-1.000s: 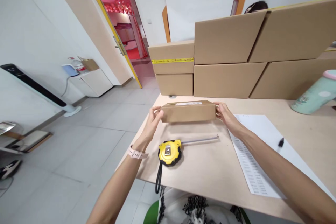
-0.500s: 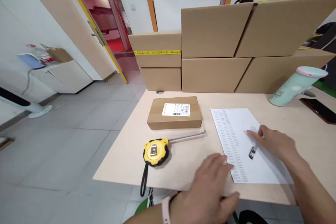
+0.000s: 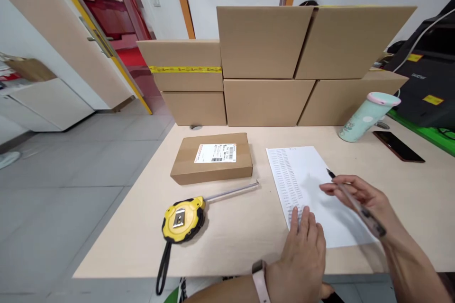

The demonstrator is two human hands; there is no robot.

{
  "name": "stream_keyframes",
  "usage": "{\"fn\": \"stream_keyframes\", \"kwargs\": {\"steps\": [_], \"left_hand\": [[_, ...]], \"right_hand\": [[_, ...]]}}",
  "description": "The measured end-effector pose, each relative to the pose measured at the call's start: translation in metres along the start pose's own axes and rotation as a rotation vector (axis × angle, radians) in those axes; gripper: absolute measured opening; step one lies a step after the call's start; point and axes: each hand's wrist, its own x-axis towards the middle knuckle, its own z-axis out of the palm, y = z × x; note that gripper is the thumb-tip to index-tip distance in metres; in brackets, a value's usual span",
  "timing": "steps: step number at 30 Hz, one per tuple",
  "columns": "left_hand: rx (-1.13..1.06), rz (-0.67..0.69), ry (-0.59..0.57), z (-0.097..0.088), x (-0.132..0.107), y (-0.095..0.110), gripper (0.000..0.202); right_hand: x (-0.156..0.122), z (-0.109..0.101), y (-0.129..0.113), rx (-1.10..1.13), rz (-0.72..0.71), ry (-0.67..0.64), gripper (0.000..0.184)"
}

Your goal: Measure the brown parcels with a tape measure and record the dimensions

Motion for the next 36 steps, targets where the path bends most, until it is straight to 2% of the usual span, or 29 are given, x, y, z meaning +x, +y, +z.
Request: {"fn": "stream_keyframes", "kwargs": {"steps": [2,4,8,11,16,21,25,36], "left_hand": [[-0.024,-0.004,0.002,0.002,0.004,-0.001,0.086],[-0.043,-0.006,-0.003,0.005,0.006,-0.002,0.083],[-0.071,-0.007,-0.015,0.008,0.007,-0.004,0.079],[-0.070,-0.003,-0.013,0.006,0.007,-0.005,0.077],[-0.044,0.006,-0.022,0.001,0.007,-0.007,0.075],[-0.027,-0.002,-0.017,0.002,0.007,-0.007,0.077],[-0.015,-0.005,-0.007,0.001,0.006,-0.006,0.075],[-0.006,-0.024,-0.018,0.003,0.006,-0.002,0.078]], "right_hand": [[-0.003,0.018,0.008,-0.070,-0.031,0.054,0.029],[-0.003,0.035,0.015,-0.084,-0.052,0.080,0.038],[0.004,0.053,0.022,0.050,0.047,-0.074,0.050],[0.010,0.057,0.026,0.081,0.139,-0.078,0.047],[0.012,0.062,0.033,-0.047,0.063,0.117,0.038],[0.006,0.066,0.035,-0.061,0.142,0.178,0.038],[0.005,0.066,0.040,-0.220,0.042,0.263,0.040],[0.005,0.066,0.042,-0.284,0.044,0.200,0.037]]}}
